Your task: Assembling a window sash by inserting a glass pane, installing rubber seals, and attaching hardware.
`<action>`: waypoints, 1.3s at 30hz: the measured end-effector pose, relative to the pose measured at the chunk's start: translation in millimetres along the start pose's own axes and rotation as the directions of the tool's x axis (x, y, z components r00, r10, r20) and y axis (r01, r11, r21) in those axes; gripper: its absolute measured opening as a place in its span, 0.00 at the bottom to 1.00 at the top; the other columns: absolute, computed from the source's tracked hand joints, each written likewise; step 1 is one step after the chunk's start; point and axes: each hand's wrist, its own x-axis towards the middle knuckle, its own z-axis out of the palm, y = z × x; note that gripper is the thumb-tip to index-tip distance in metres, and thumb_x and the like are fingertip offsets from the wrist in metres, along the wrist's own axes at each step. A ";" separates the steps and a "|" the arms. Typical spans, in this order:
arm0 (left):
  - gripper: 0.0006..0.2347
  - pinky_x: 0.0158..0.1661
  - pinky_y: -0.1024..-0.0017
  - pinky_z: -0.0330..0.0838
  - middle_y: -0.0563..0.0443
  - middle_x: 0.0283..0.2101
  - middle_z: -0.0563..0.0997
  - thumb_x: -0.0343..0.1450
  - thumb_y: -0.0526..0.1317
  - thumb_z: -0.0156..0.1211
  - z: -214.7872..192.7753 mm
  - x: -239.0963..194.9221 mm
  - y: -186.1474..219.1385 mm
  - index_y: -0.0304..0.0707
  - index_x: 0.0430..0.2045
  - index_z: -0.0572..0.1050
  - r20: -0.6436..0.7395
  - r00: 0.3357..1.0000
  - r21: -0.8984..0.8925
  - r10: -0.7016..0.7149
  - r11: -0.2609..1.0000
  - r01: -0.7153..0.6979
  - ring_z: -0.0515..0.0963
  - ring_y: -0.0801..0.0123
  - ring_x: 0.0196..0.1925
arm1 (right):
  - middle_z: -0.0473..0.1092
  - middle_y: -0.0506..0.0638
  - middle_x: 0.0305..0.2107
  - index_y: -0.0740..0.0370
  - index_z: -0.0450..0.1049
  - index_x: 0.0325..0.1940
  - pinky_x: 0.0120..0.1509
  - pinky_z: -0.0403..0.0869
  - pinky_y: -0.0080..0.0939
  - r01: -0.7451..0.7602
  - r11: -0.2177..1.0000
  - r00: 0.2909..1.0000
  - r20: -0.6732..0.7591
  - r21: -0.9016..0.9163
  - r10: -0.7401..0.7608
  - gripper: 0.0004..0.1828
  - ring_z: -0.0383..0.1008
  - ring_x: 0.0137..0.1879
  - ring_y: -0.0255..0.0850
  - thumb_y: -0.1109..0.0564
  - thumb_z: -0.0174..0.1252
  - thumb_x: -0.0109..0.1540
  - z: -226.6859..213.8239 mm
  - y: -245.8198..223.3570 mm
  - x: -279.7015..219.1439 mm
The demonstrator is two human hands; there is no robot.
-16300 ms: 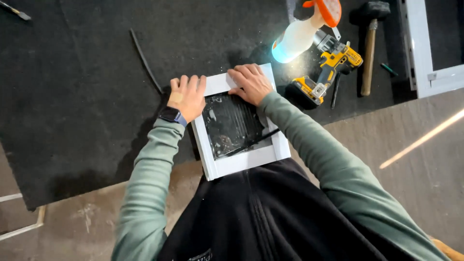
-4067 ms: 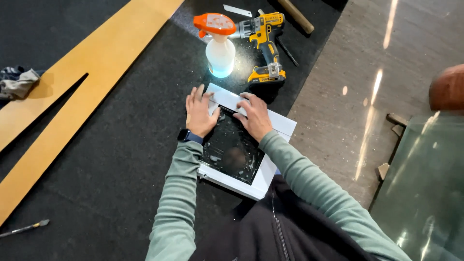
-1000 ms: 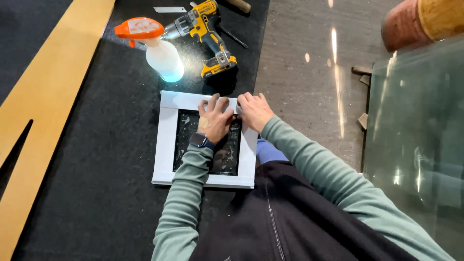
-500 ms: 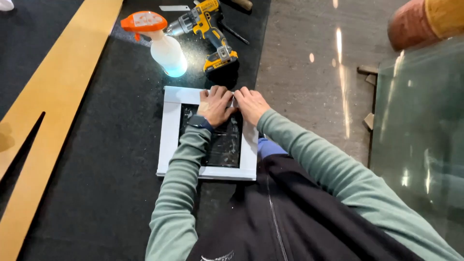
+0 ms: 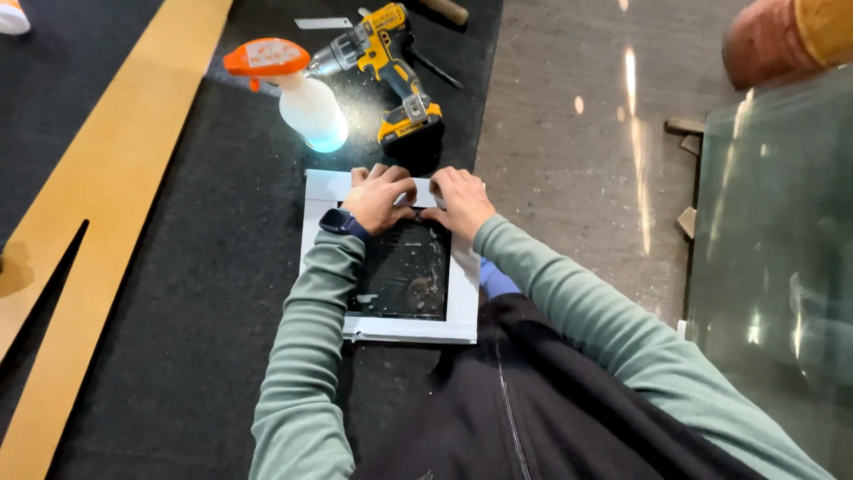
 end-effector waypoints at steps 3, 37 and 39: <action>0.08 0.49 0.52 0.60 0.56 0.43 0.76 0.65 0.47 0.68 1.5 -1.2 8.4 0.52 0.32 0.77 -0.044 0.999 0.109 0.005 0.994 0.000 0.73 0.58 0.53 | 0.69 0.54 0.40 0.60 0.70 0.42 0.54 0.68 0.54 0.015 0.999 1.000 0.004 0.049 -0.015 0.25 0.68 0.50 0.55 0.46 0.73 0.52 7.5 2.4 -0.8; 0.15 0.53 0.46 0.58 0.50 0.61 0.75 0.67 0.39 0.63 -14.4 -79.6 -25.4 0.49 0.48 0.74 -0.303 0.944 0.487 -0.129 0.831 0.270 0.71 0.58 0.63 | 0.69 0.59 0.51 0.65 0.70 0.55 0.62 0.68 0.52 0.281 0.953 0.958 -0.029 -0.113 -0.286 0.25 0.69 0.56 0.57 0.54 0.67 0.57 17.3 5.5 -3.1; 0.11 0.60 0.45 0.57 0.47 0.61 0.75 0.70 0.38 0.63 -20.0 -73.4 -21.9 0.43 0.45 0.74 -0.288 0.946 0.490 -0.145 0.827 0.276 0.72 0.58 0.64 | 0.69 0.59 0.51 0.65 0.69 0.55 0.61 0.68 0.53 0.243 0.964 0.970 -0.003 -0.105 -0.244 0.26 0.68 0.55 0.58 0.54 0.67 0.57 17.5 5.9 0.9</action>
